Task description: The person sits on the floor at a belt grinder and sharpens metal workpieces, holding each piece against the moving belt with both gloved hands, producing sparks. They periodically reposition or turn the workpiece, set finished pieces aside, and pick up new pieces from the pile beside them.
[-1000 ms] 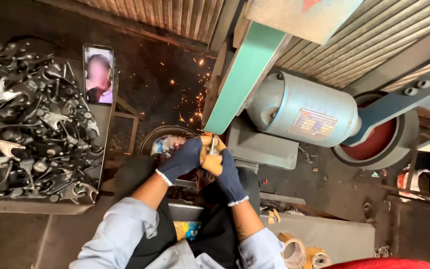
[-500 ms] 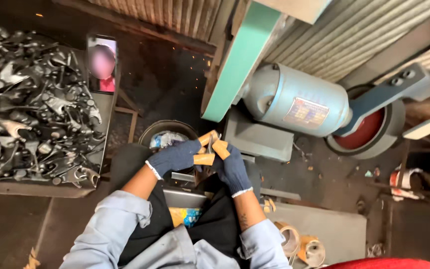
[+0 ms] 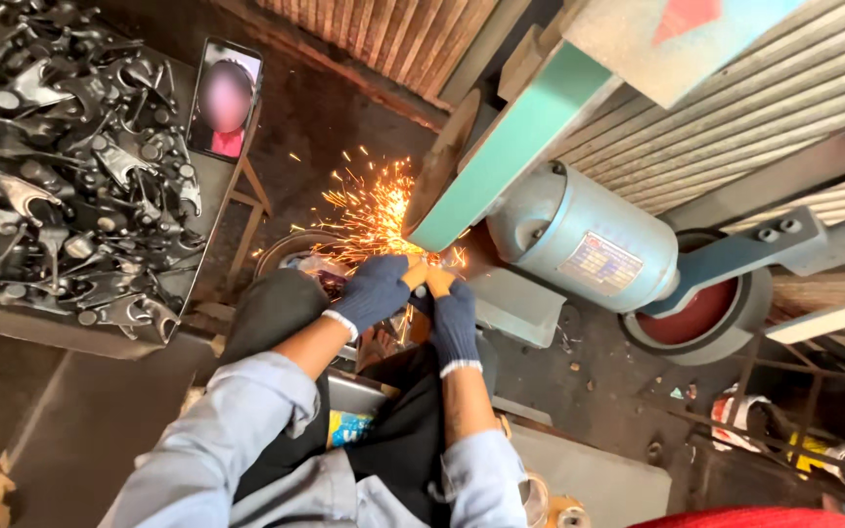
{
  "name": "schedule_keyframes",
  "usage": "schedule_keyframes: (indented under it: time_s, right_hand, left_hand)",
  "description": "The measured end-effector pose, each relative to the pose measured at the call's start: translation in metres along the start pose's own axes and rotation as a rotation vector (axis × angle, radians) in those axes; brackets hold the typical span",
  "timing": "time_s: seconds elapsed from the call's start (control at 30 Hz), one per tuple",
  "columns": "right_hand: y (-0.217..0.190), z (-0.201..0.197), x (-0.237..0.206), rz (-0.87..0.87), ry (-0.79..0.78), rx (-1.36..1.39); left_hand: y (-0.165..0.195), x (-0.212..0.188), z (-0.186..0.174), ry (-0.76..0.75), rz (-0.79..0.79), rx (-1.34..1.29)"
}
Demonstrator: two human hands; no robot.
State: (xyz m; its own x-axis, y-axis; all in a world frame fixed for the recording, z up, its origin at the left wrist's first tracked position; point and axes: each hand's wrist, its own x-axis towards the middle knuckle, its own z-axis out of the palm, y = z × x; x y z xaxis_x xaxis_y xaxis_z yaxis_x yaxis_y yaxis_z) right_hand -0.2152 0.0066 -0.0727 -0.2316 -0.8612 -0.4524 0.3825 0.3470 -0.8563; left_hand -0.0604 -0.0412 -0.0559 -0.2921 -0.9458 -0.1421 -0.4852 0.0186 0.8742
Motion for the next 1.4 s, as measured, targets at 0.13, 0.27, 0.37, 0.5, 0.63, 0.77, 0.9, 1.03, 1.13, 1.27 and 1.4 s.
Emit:
schedule_keyframes:
  time_s: [0.13, 0.27, 0.37, 0.5, 0.63, 0.77, 0.9, 1.03, 1.13, 1.27, 1.4]
  right_hand:
    - [-0.01, 0.007, -0.013, -0.206, -0.006, 0.235]
    - [-0.03, 0.034, -0.006, -0.709, 0.084, -1.179]
    - [-0.036, 0.05, -0.007, 0.084, 0.188, 0.23]
    - [-0.029, 0.044, -0.028, -0.338, -0.022, -0.001]
    - [-0.024, 0.031, -0.048, -0.311, 0.073, -0.435]
    - [-0.02, 0.051, -0.071, -0.187, -0.105, -0.732]
    - [-0.022, 0.083, -0.093, -0.486, -0.464, -1.135]
    - [-0.03, 0.091, -0.117, -0.223, -0.498, -1.334]
    - [-0.029, 0.092, -0.132, -0.22, -0.52, -1.225]
    - [-0.021, 0.087, -0.148, -0.322, -0.556, -1.193]
    - [-0.014, 0.075, -0.156, -0.153, -0.529, -1.304]
  left_hand:
    - [-0.01, -0.006, 0.006, -0.228, 0.071, -0.182]
    - [-0.011, -0.002, 0.023, -0.183, 0.153, -0.768]
    - [0.002, -0.001, 0.015, -0.223, -0.177, -0.99]
    - [0.018, -0.011, -0.072, -0.262, 0.176, 0.137]
    - [-0.004, -0.047, -0.209, 0.122, 0.152, 0.54]
    - [-0.043, -0.086, -0.305, 0.374, 0.215, 0.98]
    - [-0.047, -0.085, -0.332, 0.103, 0.166, 1.084]
    - [-0.039, -0.088, -0.337, 0.231, 0.135, 1.027]
    - [-0.042, -0.096, -0.329, 0.269, 0.092, 1.027]
    - [-0.056, -0.093, -0.319, 0.243, 0.159, 1.11]
    - [-0.061, -0.077, -0.324, 0.146, 0.08, 1.133]
